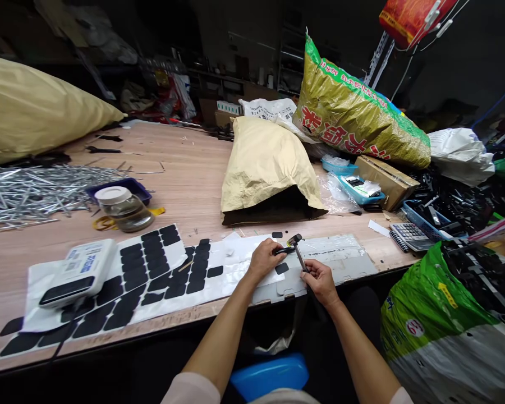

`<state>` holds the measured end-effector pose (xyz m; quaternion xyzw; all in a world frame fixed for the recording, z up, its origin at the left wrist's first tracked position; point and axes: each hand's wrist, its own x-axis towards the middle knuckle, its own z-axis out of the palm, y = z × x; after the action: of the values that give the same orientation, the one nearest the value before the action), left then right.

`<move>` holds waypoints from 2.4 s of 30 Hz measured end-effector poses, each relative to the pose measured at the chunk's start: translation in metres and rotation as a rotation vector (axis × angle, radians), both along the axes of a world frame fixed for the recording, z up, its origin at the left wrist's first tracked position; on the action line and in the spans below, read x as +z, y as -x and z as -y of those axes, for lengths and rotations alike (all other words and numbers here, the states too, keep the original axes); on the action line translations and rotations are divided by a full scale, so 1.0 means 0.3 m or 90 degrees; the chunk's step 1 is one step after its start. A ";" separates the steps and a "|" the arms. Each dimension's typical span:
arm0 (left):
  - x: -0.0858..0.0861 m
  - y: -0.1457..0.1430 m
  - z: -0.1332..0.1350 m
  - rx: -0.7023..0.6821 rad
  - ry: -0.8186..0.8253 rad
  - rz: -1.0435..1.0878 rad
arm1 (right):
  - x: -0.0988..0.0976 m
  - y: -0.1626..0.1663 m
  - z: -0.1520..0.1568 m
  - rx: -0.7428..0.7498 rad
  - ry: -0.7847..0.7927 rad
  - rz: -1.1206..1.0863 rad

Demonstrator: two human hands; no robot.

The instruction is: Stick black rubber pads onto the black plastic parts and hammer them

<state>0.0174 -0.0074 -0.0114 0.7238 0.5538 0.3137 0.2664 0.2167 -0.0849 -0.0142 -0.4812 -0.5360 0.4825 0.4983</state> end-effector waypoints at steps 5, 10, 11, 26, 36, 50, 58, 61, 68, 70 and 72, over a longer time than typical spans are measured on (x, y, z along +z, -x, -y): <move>0.001 -0.005 -0.001 0.008 0.004 0.006 | 0.012 -0.013 0.002 -0.005 -0.010 0.019; 0.000 -0.008 -0.007 0.018 0.016 0.015 | 0.038 -0.022 0.007 -0.006 -0.041 0.062; -0.001 -0.009 -0.009 0.019 0.020 0.016 | 0.041 -0.021 0.008 -0.008 -0.045 0.069; 0.014 -0.012 -0.011 0.027 0.052 0.017 | 0.032 0.011 0.012 0.029 -0.054 0.125; 0.025 -0.013 -0.014 0.020 0.045 0.011 | 0.011 -0.003 -0.020 -0.052 -0.004 -0.075; -0.113 0.089 0.611 -0.168 0.119 0.010 | 0.003 -0.013 -0.020 -0.049 -0.008 -0.096; -0.289 0.075 0.552 0.070 0.410 -0.253 | 0.008 -0.004 -0.015 -0.051 -0.015 -0.071; -0.258 0.067 0.558 0.036 0.395 -0.237 | 0.008 -0.003 -0.014 -0.057 -0.017 -0.067; 0.071 0.118 0.481 -0.486 0.575 0.057 | 0.004 0.004 -0.007 -0.045 -0.011 -0.046; 0.168 0.115 0.346 -0.435 0.497 0.168 | 0.002 0.008 -0.004 -0.040 -0.009 -0.038; 0.225 0.101 0.170 -0.229 0.326 0.172 | -0.002 0.012 -0.003 -0.036 -0.009 -0.024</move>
<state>-0.0130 -0.0583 0.0561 0.6715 0.4378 0.2058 0.5614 0.2130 -0.0841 -0.0147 -0.4836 -0.5157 0.4734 0.5254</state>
